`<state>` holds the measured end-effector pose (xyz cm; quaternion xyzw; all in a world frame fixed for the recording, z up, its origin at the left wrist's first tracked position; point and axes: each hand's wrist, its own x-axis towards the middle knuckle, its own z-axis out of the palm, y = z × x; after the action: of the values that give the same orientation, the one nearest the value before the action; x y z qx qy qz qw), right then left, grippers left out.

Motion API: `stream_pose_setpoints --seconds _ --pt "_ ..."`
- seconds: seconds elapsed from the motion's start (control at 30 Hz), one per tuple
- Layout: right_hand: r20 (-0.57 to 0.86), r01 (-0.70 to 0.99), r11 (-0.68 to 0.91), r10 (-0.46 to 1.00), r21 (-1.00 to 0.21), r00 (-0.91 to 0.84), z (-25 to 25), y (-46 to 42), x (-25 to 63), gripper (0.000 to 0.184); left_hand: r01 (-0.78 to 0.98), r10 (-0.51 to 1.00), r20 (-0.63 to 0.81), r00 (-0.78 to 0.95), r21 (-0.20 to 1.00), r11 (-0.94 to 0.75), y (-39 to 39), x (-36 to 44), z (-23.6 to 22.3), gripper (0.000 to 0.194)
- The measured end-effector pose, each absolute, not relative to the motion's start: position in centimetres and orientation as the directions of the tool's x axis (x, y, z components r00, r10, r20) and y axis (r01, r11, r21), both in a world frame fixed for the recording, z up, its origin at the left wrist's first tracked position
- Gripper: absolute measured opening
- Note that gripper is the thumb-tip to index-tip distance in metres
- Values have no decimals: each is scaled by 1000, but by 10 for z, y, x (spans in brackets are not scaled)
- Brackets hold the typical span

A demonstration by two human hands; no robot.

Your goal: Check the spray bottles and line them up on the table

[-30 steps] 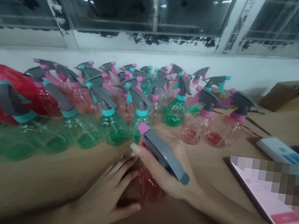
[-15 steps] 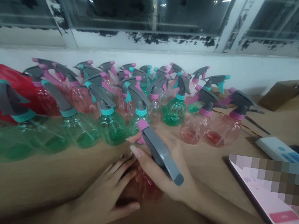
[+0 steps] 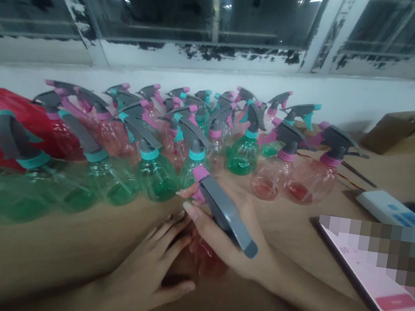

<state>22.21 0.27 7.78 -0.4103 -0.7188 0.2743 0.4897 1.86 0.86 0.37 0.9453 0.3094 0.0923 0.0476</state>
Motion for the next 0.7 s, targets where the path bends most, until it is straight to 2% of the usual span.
stream_pose_setpoints --seconds 0.43,0.7 --pt "464 325 498 867 -804 -179 79 3 223 12 565 586 187 788 159 -810 9 17 0 69" --pt "432 327 466 885 -822 -173 78 2 222 10 582 597 139 790 136 -802 8 19 4 70"
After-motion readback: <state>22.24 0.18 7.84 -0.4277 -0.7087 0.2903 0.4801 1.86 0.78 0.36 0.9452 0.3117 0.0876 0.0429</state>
